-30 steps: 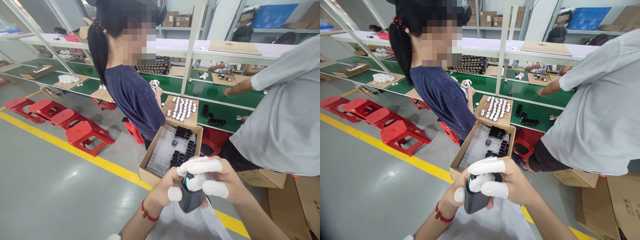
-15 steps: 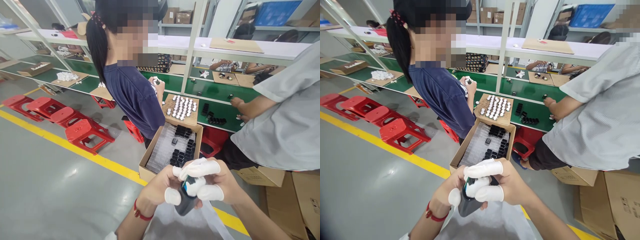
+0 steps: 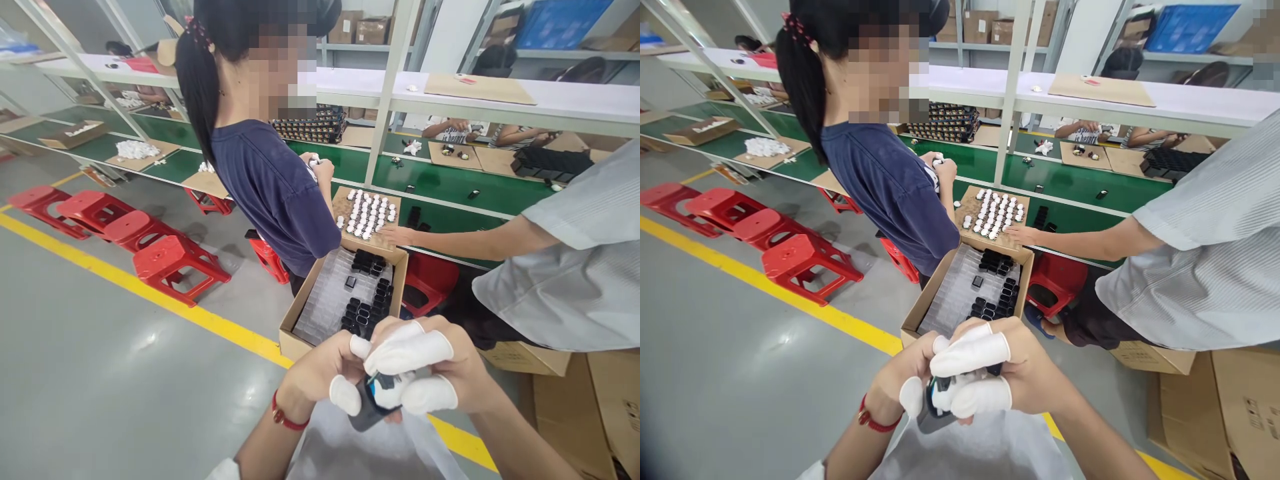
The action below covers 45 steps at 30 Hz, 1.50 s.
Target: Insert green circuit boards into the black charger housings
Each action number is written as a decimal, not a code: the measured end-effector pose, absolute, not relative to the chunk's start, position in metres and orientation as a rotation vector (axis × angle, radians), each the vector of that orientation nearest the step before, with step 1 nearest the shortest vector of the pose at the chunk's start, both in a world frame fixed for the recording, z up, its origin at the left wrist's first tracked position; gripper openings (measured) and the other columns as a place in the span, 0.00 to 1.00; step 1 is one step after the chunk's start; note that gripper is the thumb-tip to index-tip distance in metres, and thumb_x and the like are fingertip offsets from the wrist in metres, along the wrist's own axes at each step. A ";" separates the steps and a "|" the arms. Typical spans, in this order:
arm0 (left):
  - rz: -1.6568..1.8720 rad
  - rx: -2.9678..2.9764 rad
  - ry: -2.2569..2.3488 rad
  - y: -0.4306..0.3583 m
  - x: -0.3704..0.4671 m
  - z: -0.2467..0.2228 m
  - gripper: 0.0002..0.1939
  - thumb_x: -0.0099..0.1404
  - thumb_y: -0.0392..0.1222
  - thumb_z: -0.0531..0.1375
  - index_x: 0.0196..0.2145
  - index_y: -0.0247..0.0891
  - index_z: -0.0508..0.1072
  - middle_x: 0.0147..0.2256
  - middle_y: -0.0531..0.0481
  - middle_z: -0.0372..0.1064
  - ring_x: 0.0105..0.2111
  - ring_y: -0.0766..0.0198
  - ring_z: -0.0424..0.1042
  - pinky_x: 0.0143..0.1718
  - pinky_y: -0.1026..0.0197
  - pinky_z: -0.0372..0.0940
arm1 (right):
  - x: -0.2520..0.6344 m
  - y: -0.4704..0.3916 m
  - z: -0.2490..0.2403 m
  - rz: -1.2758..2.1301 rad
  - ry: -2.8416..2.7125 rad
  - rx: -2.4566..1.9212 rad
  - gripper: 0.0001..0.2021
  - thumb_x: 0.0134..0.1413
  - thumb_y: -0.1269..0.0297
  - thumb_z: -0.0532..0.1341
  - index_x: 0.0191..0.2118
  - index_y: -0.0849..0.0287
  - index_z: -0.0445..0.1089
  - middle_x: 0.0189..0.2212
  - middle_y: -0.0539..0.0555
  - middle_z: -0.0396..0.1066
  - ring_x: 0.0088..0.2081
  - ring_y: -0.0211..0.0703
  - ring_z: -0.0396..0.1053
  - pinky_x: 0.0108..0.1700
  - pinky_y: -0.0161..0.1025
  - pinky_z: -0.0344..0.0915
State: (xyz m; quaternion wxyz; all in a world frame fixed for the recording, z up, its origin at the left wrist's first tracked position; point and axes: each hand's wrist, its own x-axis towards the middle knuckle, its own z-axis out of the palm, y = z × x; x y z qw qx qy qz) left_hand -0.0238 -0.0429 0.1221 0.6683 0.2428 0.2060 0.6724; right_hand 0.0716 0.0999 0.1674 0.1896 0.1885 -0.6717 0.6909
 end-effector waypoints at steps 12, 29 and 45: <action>1.484 0.618 0.483 -0.039 -0.029 0.123 0.24 0.41 0.54 0.74 0.31 0.33 0.81 0.26 0.43 0.77 0.26 0.59 0.76 0.32 0.62 0.73 | 0.074 0.088 0.153 2.035 -1.763 0.423 0.16 0.56 0.62 0.65 0.51 0.47 0.72 0.31 0.54 0.76 0.35 0.44 0.73 0.38 0.43 0.72; 1.908 0.915 1.285 -0.041 -0.030 0.121 0.33 0.41 0.29 0.73 0.47 0.45 0.76 0.44 0.50 0.75 0.46 0.61 0.73 0.49 0.67 0.67 | 0.081 0.089 0.148 1.443 -2.118 0.082 0.31 0.50 0.53 0.68 0.60 0.46 0.61 0.52 0.54 0.69 0.53 0.48 0.67 0.55 0.43 0.68; 1.857 1.285 1.518 -0.040 -0.034 0.133 0.32 0.46 0.38 0.73 0.50 0.49 0.73 0.43 0.51 0.75 0.42 0.61 0.74 0.46 0.63 0.69 | 0.077 0.098 0.171 1.218 -2.228 0.195 0.21 0.56 0.51 0.63 0.54 0.49 0.67 0.46 0.56 0.73 0.50 0.42 0.70 0.47 0.35 0.71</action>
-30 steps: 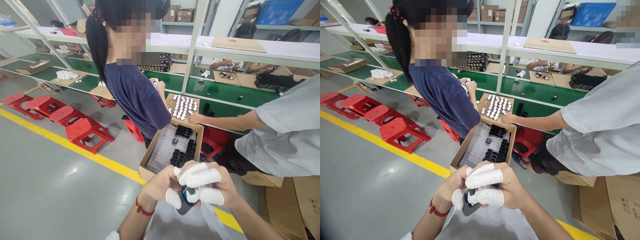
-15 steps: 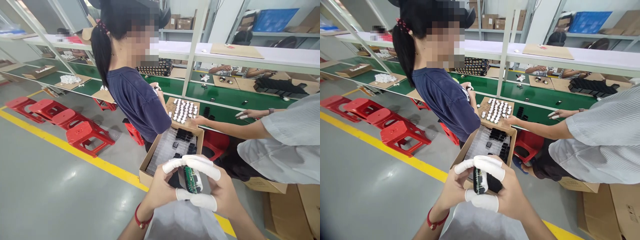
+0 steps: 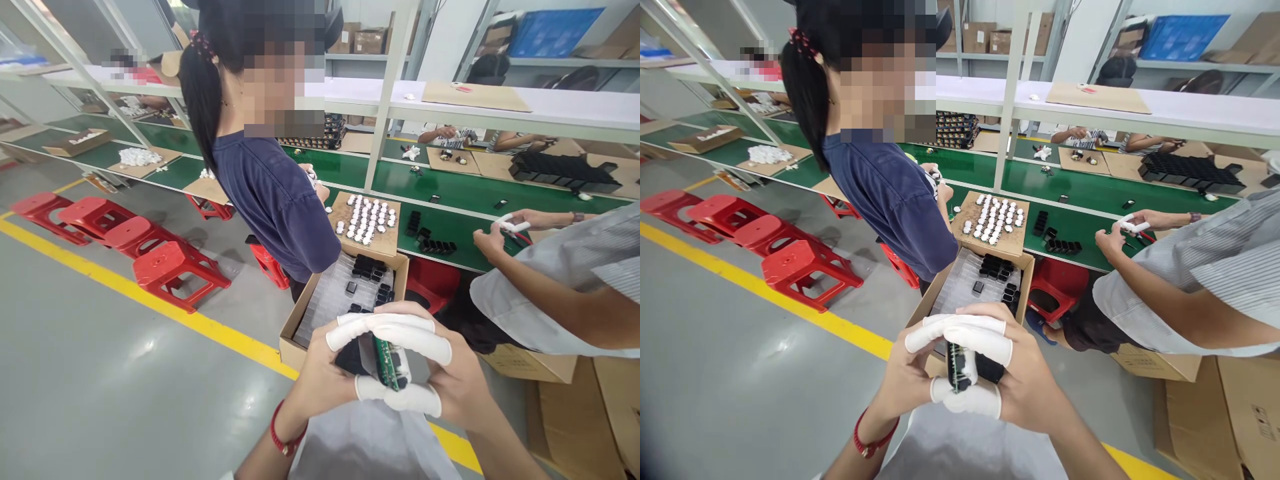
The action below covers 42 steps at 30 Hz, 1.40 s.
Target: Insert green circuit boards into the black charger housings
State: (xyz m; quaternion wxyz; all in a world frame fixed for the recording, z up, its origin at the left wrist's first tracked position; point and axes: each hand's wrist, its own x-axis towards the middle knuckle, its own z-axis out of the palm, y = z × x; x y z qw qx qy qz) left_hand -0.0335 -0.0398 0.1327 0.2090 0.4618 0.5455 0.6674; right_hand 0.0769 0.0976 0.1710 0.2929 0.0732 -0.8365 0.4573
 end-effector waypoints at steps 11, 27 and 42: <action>2.013 1.100 1.391 -0.037 -0.033 0.125 0.36 0.40 0.39 0.76 0.49 0.48 0.73 0.44 0.49 0.75 0.43 0.60 0.75 0.46 0.66 0.70 | 0.086 0.096 0.160 1.153 -2.241 0.096 0.39 0.52 0.41 0.61 0.65 0.53 0.53 0.61 0.61 0.60 0.60 0.56 0.60 0.60 0.49 0.65; 2.261 1.532 1.603 -0.039 -0.032 0.107 0.33 0.55 0.32 0.68 0.57 0.39 0.63 0.56 0.44 0.67 0.55 0.58 0.68 0.59 0.57 0.66 | 0.077 0.057 0.139 1.390 -1.950 -0.024 0.26 0.56 0.65 0.63 0.60 0.46 0.62 0.59 0.50 0.63 0.61 0.46 0.58 0.63 0.43 0.61; 2.178 1.455 1.608 -0.037 -0.023 0.118 0.34 0.54 0.37 0.69 0.57 0.45 0.65 0.56 0.52 0.68 0.54 0.65 0.68 0.58 0.67 0.65 | 0.072 0.060 0.137 1.224 -1.934 0.013 0.26 0.59 0.60 0.61 0.63 0.48 0.59 0.59 0.54 0.62 0.63 0.55 0.55 0.64 0.54 0.59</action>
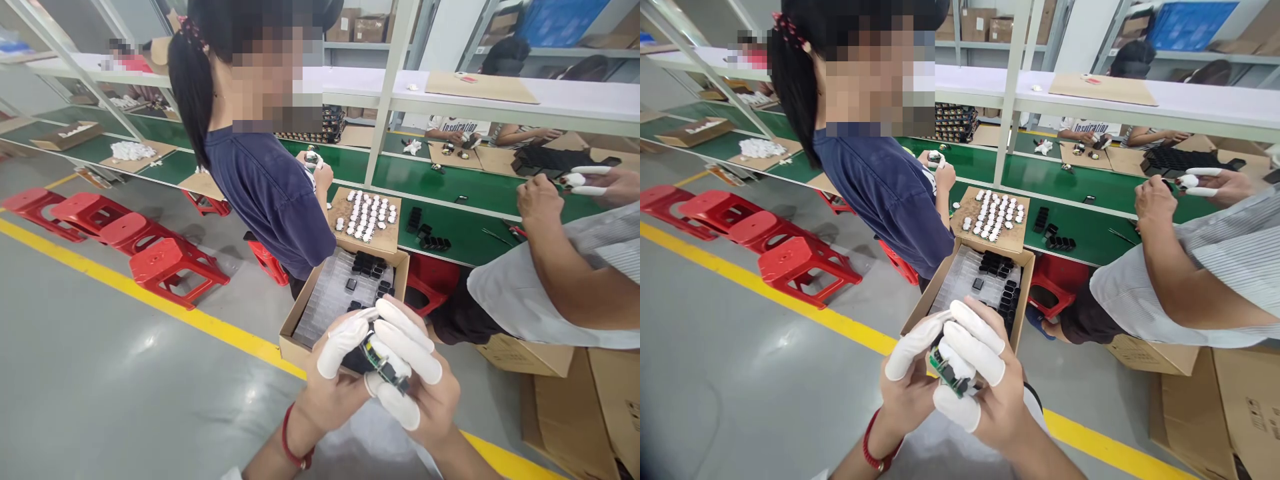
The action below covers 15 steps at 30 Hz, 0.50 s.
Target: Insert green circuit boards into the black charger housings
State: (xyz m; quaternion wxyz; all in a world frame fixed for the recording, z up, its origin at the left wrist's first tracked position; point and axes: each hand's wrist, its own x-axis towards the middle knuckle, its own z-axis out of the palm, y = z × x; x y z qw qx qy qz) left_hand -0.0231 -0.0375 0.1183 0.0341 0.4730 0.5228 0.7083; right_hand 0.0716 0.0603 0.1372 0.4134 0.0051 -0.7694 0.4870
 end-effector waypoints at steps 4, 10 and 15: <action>2.186 1.485 1.653 -0.037 -0.024 0.120 0.36 0.52 0.37 0.71 0.57 0.41 0.65 0.55 0.45 0.68 0.54 0.59 0.69 0.58 0.59 0.66 | 0.072 0.059 0.133 1.115 -1.981 -0.038 0.28 0.61 0.57 0.58 0.65 0.50 0.55 0.64 0.53 0.54 0.66 0.56 0.50 0.66 0.54 0.56; 2.167 1.601 1.634 -0.034 -0.026 0.119 0.36 0.52 0.35 0.70 0.57 0.37 0.64 0.55 0.42 0.67 0.55 0.60 0.67 0.59 0.60 0.65 | 0.070 0.050 0.140 1.405 -1.803 -0.122 0.23 0.63 0.56 0.54 0.62 0.41 0.58 0.59 0.51 0.64 0.57 0.50 0.65 0.51 0.42 0.74; 2.142 1.667 1.766 -0.031 -0.029 0.114 0.35 0.52 0.33 0.70 0.56 0.35 0.64 0.54 0.40 0.68 0.55 0.57 0.68 0.59 0.56 0.66 | 0.064 0.042 0.143 1.428 -1.738 -0.254 0.19 0.63 0.62 0.56 0.58 0.41 0.64 0.50 0.51 0.72 0.42 0.39 0.75 0.41 0.29 0.75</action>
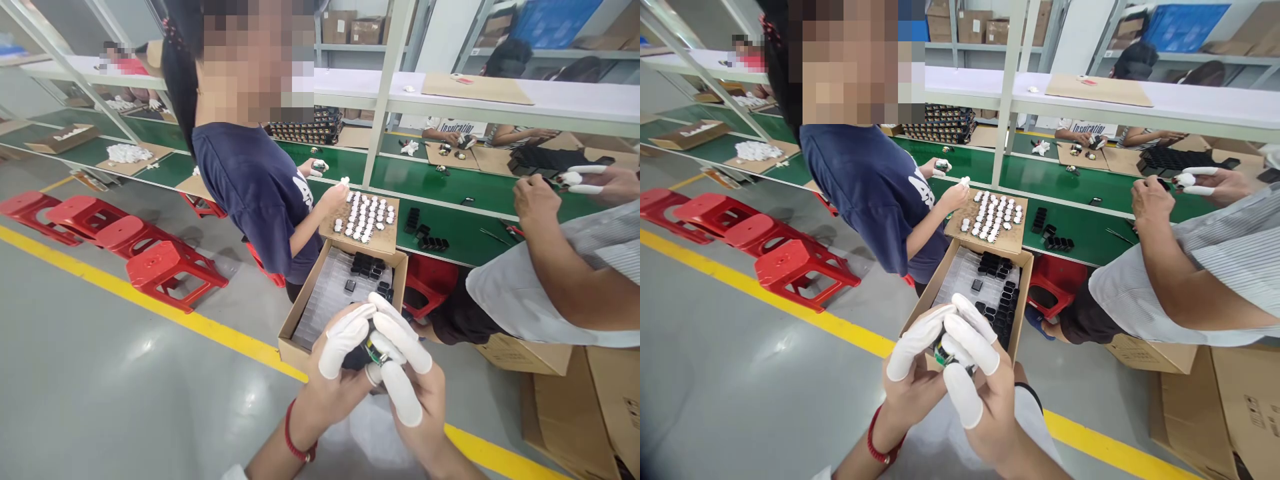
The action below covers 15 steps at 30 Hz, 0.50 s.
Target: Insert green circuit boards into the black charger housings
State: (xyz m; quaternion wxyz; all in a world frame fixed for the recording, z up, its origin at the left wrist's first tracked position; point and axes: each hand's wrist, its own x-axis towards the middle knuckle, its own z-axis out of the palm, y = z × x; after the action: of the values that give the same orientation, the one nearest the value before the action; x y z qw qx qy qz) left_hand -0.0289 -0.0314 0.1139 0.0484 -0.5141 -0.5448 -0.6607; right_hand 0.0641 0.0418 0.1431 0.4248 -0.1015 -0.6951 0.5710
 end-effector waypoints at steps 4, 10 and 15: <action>-2.024 -1.475 -1.737 -0.029 -0.028 0.106 0.33 0.54 0.33 0.69 0.56 0.39 0.63 0.54 0.42 0.69 0.56 0.58 0.67 0.58 0.57 0.67 | 0.058 0.040 0.137 1.468 -1.667 -0.352 0.20 0.63 0.64 0.57 0.59 0.42 0.64 0.49 0.50 0.74 0.41 0.38 0.75 0.46 0.30 0.73; -1.942 -1.271 -2.022 -0.030 -0.022 0.099 0.31 0.53 0.46 0.70 0.53 0.43 0.65 0.48 0.44 0.74 0.48 0.59 0.75 0.50 0.65 0.71 | 0.060 0.045 0.114 1.414 -1.734 -0.337 0.24 0.59 0.57 0.61 0.60 0.41 0.61 0.51 0.50 0.72 0.47 0.44 0.74 0.48 0.35 0.73; -1.737 -1.311 -2.102 -0.030 -0.027 0.091 0.26 0.58 0.52 0.65 0.52 0.44 0.65 0.47 0.42 0.75 0.45 0.57 0.76 0.45 0.62 0.74 | 0.060 0.035 0.083 1.382 -1.738 -0.584 0.19 0.64 0.58 0.52 0.59 0.47 0.65 0.48 0.56 0.73 0.48 0.49 0.73 0.48 0.42 0.74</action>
State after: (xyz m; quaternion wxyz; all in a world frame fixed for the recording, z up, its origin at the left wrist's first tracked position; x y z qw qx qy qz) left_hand -0.0270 -0.0303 0.0909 0.0578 -0.4326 -0.6937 -0.5730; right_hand 0.0600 0.0345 0.0830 0.4102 -0.2320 -0.6902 0.5490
